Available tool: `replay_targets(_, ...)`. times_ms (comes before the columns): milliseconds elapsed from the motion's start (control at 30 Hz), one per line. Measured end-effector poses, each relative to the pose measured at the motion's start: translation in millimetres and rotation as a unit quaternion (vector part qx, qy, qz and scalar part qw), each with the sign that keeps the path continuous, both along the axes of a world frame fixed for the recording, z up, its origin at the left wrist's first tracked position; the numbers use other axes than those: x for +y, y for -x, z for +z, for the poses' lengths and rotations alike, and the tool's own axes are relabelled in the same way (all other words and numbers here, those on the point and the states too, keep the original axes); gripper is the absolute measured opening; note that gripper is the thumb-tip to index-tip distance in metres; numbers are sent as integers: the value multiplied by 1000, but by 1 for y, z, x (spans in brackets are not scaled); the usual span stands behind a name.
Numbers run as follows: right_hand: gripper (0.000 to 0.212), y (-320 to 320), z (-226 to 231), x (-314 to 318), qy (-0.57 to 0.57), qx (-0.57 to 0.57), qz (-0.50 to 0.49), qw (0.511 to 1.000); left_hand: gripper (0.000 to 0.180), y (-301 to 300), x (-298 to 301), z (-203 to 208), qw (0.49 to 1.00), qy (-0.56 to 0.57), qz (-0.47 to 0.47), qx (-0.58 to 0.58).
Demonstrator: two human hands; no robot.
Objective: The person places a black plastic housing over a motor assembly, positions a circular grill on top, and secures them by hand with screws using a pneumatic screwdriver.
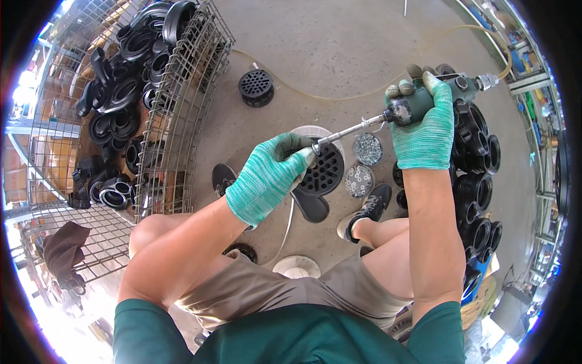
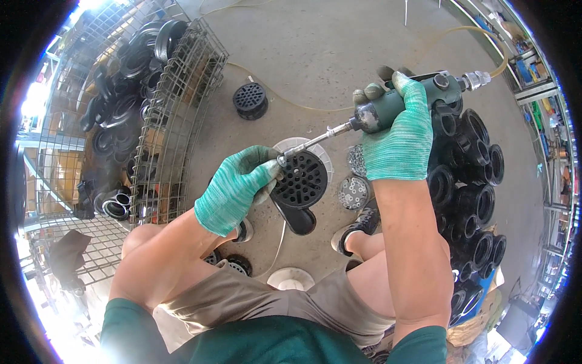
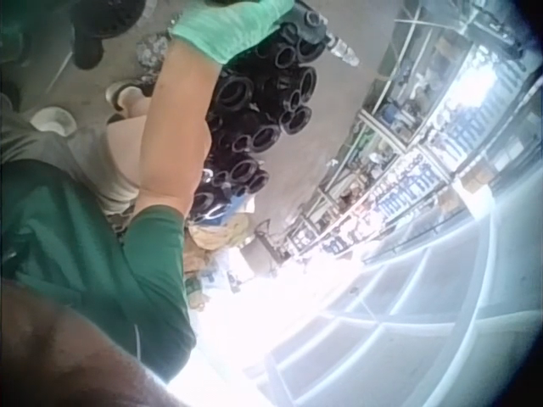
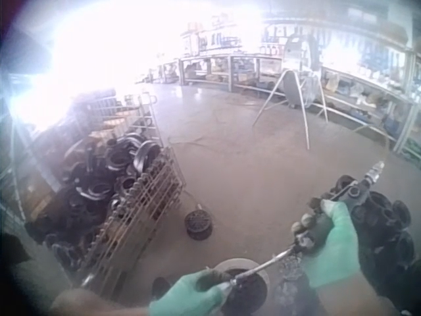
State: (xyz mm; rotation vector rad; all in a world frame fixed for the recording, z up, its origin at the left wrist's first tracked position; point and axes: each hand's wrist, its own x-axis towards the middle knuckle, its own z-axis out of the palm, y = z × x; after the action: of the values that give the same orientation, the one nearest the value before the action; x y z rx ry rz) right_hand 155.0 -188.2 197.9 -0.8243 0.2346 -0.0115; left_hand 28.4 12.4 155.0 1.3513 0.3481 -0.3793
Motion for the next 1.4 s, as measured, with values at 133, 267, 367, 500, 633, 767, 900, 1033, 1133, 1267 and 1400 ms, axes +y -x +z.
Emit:
replay_targets(133, 18, 1, 0, 0, -10, -5, 18, 1000, 32, 1, 1, 0, 1000, 5, 18, 11)
replay_targets(267, 18, 4, -3, 3, -15, 3, 23, 1000, 32, 4, 2, -2, 999, 16, 25, 13)
replay_targets(367, 18, 5, -6, 2, -14, 5, 23, 1000, 33, 5, 3, -3, 1000, -1, 13, 10)
replay_targets(500, 19, 10, -4, 1, -8, -4, 15, 1000, 33, 3, -2, -16, 997, -48, 12, -54)
replay_targets(633, 28, 13, -5, 0, 20, -10, 45, 999, 30, 2, -3, -29, 991, -106, 14, -76)
replay_targets(767, 19, 16, 2, -4, 1, 53, 100, 994, 29, 2, -2, -30, 997, -68, 30, -35)
replay_targets(900, 18, 14, 0, -11, -6, 48, 105, 993, 24, 6, -5, -34, 985, -148, 0, -86)
replay_targets(1033, 19, 8, -8, -15, -47, 90, 77, 992, 21, 3, -12, -21, 978, -165, 62, -110)
replay_targets(1133, 25, 8, -8, -12, -55, 110, 56, 991, 22, 4, -14, -22, 977, -162, 71, -119)
replay_targets(1267, 25, 8, -9, -15, -59, 107, 52, 991, 25, 1, -9, -14, 982, -152, 48, -102)
replay_targets(1400, 23, 12, -6, -13, -51, 85, 49, 994, 24, -2, -4, -17, 986, -132, 33, -91)
